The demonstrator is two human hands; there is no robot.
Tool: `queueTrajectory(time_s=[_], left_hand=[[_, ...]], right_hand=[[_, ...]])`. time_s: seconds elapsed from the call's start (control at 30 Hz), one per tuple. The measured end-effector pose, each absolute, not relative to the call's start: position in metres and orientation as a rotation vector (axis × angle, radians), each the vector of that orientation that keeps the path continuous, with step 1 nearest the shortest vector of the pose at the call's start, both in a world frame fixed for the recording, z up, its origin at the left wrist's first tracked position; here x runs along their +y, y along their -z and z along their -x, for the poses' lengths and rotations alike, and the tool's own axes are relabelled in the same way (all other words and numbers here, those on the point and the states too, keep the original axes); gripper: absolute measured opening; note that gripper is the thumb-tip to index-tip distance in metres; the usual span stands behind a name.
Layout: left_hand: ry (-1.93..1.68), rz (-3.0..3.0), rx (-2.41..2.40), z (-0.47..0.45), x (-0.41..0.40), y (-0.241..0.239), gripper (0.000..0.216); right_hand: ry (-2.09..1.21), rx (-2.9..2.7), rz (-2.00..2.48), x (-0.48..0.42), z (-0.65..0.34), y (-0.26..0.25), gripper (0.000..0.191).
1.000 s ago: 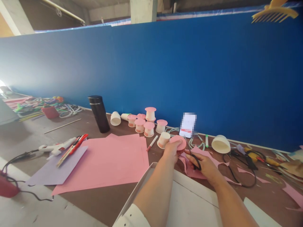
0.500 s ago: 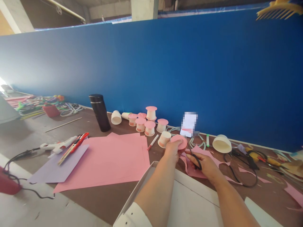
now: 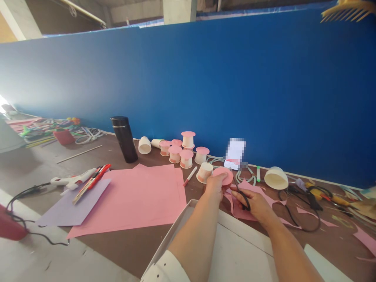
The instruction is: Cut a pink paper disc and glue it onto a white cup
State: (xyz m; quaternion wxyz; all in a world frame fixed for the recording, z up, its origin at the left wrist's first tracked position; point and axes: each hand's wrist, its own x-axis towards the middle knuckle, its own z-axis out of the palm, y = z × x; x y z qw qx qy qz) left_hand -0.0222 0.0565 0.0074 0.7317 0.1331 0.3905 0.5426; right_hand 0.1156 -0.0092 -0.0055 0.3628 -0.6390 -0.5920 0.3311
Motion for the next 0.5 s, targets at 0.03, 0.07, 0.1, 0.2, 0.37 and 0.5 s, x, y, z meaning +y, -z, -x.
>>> queueTrajectory(time_s=[0.03,0.07,0.1,0.2,0.37,0.5], left_hand=[[-1.193,-0.291,0.86,0.0222,0.0565,-0.0075,0.022],[-1.191,-0.289,0.859,0.0223,0.0564,-0.0077,0.021],[-1.19,-0.289,0.856,0.0224,0.0563,-0.008,0.02],[-1.198,-0.287,0.855,0.0224,0.056,-0.0088,0.018],[-1.194,-0.284,0.863,0.0227,0.0553,-0.0094,0.022],[-1.196,-0.285,0.863,0.0232,0.0546,-0.0094,0.025]], right_hand=[[-0.844,-1.53,1.654,-0.0098,-0.115,0.0039,0.059],[-0.839,-1.537,1.66,-0.0105,-0.1144,0.0024,0.058],[-0.836,-1.542,1.661,-0.0111,-0.1139,0.001,0.057],[-0.837,-1.542,1.653,-0.0118,-0.1131,-0.0009,0.058],[-0.822,-1.545,1.655,-0.0103,-0.1139,0.0008,0.06],[-0.835,-1.558,1.66,-0.0104,-0.113,-0.0004,0.061]])
